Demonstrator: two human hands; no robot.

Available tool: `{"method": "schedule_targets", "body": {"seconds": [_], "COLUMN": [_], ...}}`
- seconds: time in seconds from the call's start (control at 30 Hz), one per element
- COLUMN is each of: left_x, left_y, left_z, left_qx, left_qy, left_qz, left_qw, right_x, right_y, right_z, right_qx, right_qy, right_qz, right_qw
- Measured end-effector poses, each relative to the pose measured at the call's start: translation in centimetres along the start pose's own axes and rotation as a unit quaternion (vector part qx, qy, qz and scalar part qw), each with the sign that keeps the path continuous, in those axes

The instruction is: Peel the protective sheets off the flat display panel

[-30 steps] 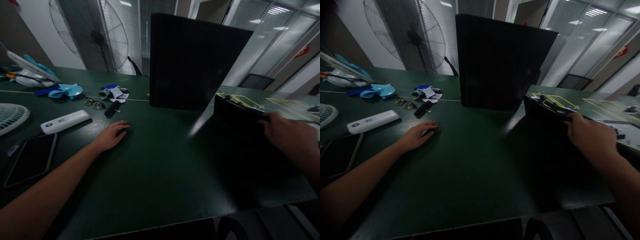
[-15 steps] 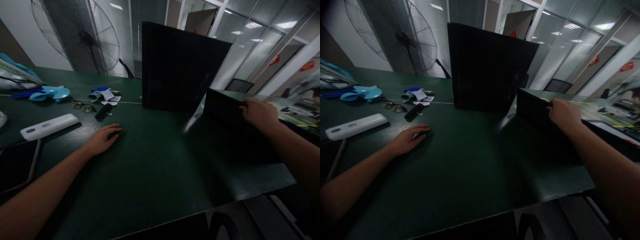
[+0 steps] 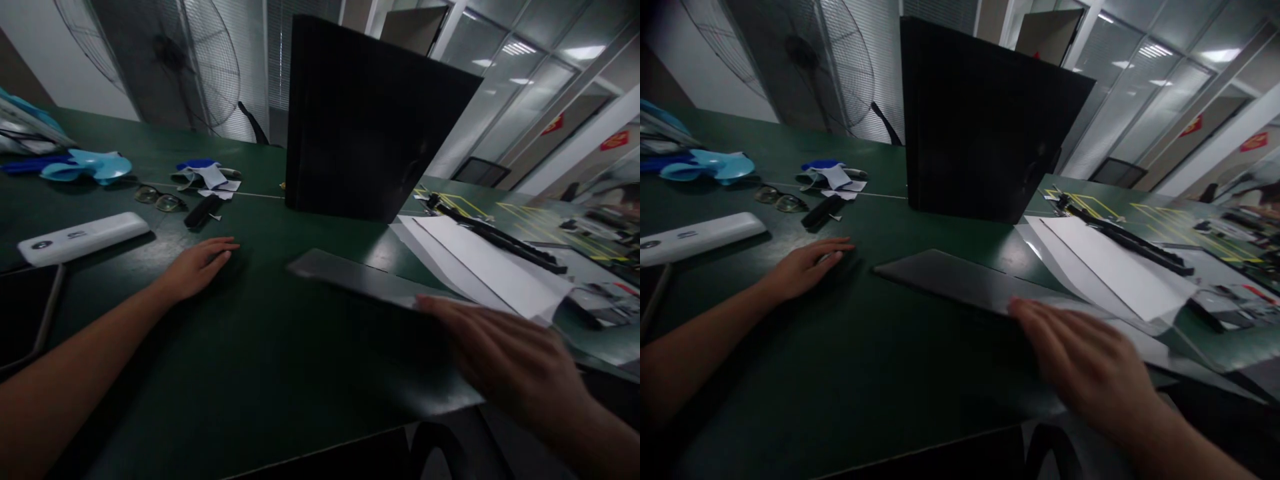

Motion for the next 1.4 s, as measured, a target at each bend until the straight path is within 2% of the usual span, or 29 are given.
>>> {"method": "schedule_targets", "body": {"seconds": [0.07, 0.17, 0.27, 0.4, 0.47, 0.5, 0.57, 0.63, 0.73, 0.83, 0.9, 0.97, 1.07, 1.13, 1.2, 1.4], "left_x": [-0.4, -0.9, -1.1, -0.7, -0.2, 0.1, 0.6, 1.0, 1.4, 1.4, 1.3, 1.3, 1.2, 1.2, 1.2, 0.9], "left_y": [-0.2, -0.5, -0.8, -0.7, -0.6, -0.5, -0.4, -0.3, -0.3, -0.4, -0.4, -0.4, -0.4, -0.4, -0.4, -0.5], "left_z": [0.0, -0.2, -0.3, 0.3, 0.4, 0.4, 0.1, -0.3, -0.8, -0.7, -0.5, -0.4, -0.4, -0.4, -0.3, -0.2], "left_qx": [-0.021, -0.059, -0.072, -0.023, -0.001, 0.01, 0.029, 0.046, 0.054, 0.055, 0.05, 0.037, 0.018, 0.014, 0.012, -0.007], "left_qy": [-0.02, -0.036, -0.022, 0.008, 0.03, 0.044, 0.067, 0.08, 0.09, 0.106, 0.115, 0.121, 0.123, 0.122, 0.123, 0.152], "left_qz": [0.02, 0.048, 0.054, 0.024, -0.004, -0.019, -0.042, -0.054, -0.062, -0.062, -0.065, -0.068, -0.065, -0.06, -0.055, -0.055], "left_qw": [0.999, 0.996, 0.996, 0.999, 1.0, 0.999, 0.996, 0.994, 0.993, 0.991, 0.99, 0.99, 0.99, 0.991, 0.991, 0.987], "right_x": [0.8, 3.4, 6.6, 9.4, 10.4, 11.0, 12.8, 14.1, 16.7, 19.6, 21.4, 22.9, 24.0, 24.2, 24.0, 23.2], "right_y": [0.1, 0.7, 1.3, 2.7, 4.0, 4.8, 5.7, 5.7, 2.9, -2.9, -6.9, -9.7, -11.6, -11.6, -11.1, -9.1], "right_z": [-4.0, -7.6, -9.6, -10.6, -8.6, -6.5, -0.4, 6.9, 16.4, 21.9, 23.5, 24.3, 25.3, 25.6, 25.6, 24.3], "right_qx": [-0.067, -0.121, -0.128, -0.142, -0.106, -0.053, 0.102, 0.241, 0.394, 0.52, 0.575, 0.599, 0.593, 0.576, 0.552, 0.496], "right_qy": [0.05, 0.079, 0.102, 0.149, 0.173, 0.176, 0.156, 0.097, 0.017, -0.033, -0.033, -0.019, -0.003, 0.002, 0.002, -0.033], "right_qz": [0.019, 0.034, 0.054, 0.044, -0.014, -0.063, -0.166, -0.182, -0.193, -0.227, -0.269, -0.312, -0.356, -0.369, -0.368, -0.31], "right_qw": [0.996, 0.989, 0.985, 0.978, 0.979, 0.981, 0.968, 0.948, 0.898, 0.823, 0.772, 0.737, 0.722, 0.73, 0.749, 0.81]}}
Point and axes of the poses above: each hand's wrist, its own y-axis towards the middle knuckle, its own x-axis out of the palm, z = x × y, the point moved 5 cm from there along y, towards the middle knuckle
